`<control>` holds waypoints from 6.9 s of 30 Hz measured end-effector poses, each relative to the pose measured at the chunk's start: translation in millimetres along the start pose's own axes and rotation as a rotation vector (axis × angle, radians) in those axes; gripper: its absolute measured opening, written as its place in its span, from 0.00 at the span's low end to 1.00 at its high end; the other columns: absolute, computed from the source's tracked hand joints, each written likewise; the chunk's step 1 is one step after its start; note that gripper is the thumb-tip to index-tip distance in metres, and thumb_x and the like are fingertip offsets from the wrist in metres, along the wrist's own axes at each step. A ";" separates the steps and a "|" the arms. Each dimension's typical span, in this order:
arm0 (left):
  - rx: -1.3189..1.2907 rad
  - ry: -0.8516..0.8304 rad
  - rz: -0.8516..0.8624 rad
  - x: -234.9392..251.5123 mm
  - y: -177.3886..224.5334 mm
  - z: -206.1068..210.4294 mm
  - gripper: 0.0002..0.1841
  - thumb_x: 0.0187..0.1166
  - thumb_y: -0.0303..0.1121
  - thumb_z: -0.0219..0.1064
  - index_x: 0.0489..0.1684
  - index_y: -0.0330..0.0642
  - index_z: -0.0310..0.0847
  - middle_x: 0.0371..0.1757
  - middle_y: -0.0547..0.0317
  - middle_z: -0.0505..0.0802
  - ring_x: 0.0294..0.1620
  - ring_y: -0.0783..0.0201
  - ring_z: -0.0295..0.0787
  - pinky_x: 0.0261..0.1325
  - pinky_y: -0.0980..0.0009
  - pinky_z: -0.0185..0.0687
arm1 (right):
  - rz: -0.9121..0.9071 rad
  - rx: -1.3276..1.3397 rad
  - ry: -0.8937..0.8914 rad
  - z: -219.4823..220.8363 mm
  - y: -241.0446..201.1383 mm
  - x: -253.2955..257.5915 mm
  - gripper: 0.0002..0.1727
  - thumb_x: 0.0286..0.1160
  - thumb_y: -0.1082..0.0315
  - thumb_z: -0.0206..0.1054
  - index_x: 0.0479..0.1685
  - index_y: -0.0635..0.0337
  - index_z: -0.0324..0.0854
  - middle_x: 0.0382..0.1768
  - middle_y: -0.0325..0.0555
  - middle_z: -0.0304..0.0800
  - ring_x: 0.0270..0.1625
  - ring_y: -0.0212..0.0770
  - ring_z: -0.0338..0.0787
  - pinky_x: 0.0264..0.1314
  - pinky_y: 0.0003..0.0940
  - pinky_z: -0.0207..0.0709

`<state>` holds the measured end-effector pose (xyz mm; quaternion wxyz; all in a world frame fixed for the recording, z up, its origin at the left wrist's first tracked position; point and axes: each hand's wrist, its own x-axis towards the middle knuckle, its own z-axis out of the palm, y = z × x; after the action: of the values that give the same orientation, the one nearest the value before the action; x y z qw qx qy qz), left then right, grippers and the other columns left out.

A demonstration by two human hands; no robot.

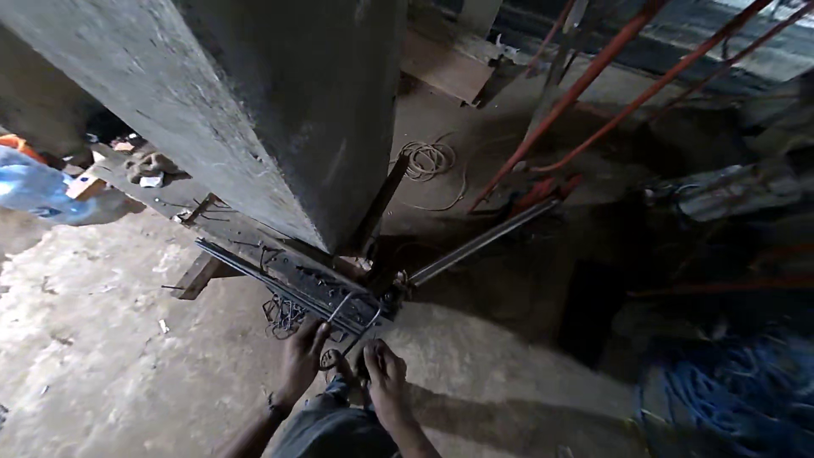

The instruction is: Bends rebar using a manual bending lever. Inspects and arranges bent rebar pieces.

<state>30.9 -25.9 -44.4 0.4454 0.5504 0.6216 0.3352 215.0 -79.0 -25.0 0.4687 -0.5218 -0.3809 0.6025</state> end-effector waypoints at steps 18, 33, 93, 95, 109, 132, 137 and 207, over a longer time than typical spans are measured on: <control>0.335 -0.040 -0.122 18.2 -11.5 11.8 0.20 0.90 0.45 0.59 0.37 0.38 0.88 0.21 0.55 0.84 0.23 0.59 0.81 0.33 0.53 0.78 | -0.022 -0.843 0.485 -14.0 -13.8 40.5 0.20 0.83 0.57 0.67 0.57 0.69 0.84 0.39 0.53 0.93 0.39 0.47 0.94 0.48 0.47 0.89; 0.311 0.036 -0.148 12.2 -27.9 24.1 0.20 0.89 0.47 0.58 0.35 0.42 0.85 0.20 0.64 0.79 0.21 0.68 0.74 0.29 0.64 0.73 | -0.238 -1.658 0.100 -344.5 -106.1 241.2 0.25 0.82 0.65 0.68 0.79 0.53 0.78 0.79 0.63 0.77 0.81 0.70 0.74 0.78 0.75 0.67; 0.948 -0.418 0.579 -2.5 -41.7 -17.0 0.31 0.92 0.55 0.42 0.53 0.43 0.89 0.47 0.43 0.96 0.55 0.41 0.93 0.55 0.41 0.83 | 0.931 -1.195 1.257 -61.7 162.4 -339.6 0.17 0.79 0.59 0.67 0.58 0.58 0.88 0.62 0.62 0.90 0.72 0.66 0.84 0.73 0.72 0.70; 0.950 -0.410 0.602 -3.3 -46.5 -20.2 0.30 0.92 0.54 0.43 0.53 0.42 0.89 0.46 0.42 0.96 0.55 0.41 0.93 0.55 0.40 0.83 | 0.936 -1.156 1.270 -32.8 169.2 -345.2 0.17 0.80 0.59 0.67 0.58 0.59 0.88 0.62 0.64 0.90 0.73 0.67 0.83 0.76 0.72 0.67; 0.951 -0.374 0.624 -0.3 -52.0 -20.9 0.31 0.92 0.54 0.43 0.49 0.41 0.90 0.43 0.41 0.96 0.52 0.40 0.94 0.51 0.40 0.84 | 1.067 -1.066 1.326 38.4 178.8 -347.8 0.16 0.79 0.57 0.67 0.54 0.59 0.89 0.59 0.61 0.92 0.71 0.66 0.84 0.73 0.73 0.68; 0.939 -0.393 0.579 1.5 -54.5 -19.3 0.28 0.91 0.53 0.46 0.52 0.42 0.90 0.43 0.41 0.95 0.52 0.37 0.93 0.54 0.38 0.83 | 1.164 -1.046 1.154 30.4 150.3 -352.2 0.15 0.79 0.58 0.67 0.54 0.58 0.88 0.58 0.60 0.92 0.70 0.67 0.85 0.69 0.72 0.72; 0.883 -0.420 0.539 -8.1 -43.1 -20.3 0.25 0.87 0.53 0.55 0.46 0.41 0.91 0.37 0.45 0.96 0.47 0.41 0.95 0.57 0.41 0.85 | 1.133 -1.096 0.817 -80.0 131.6 -347.9 0.24 0.75 0.46 0.74 0.55 0.56 0.90 0.60 0.61 0.92 0.72 0.67 0.84 0.72 0.73 0.71; -0.751 -0.217 -0.420 -86.9 -125.5 -192.6 0.19 0.92 0.31 0.54 0.78 0.39 0.72 0.51 0.46 0.92 0.49 0.52 0.93 0.54 0.55 0.92 | 0.282 0.005 -0.055 212.5 45.7 -5.0 0.20 0.94 0.70 0.48 0.75 0.70 0.73 0.42 0.52 0.90 0.32 0.42 0.91 0.39 0.38 0.91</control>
<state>-195.4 -118.4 -69.3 0.7357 0.2441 0.5046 0.3802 -2.0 -89.7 -31.7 0.3702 -0.5524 -0.3148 0.6773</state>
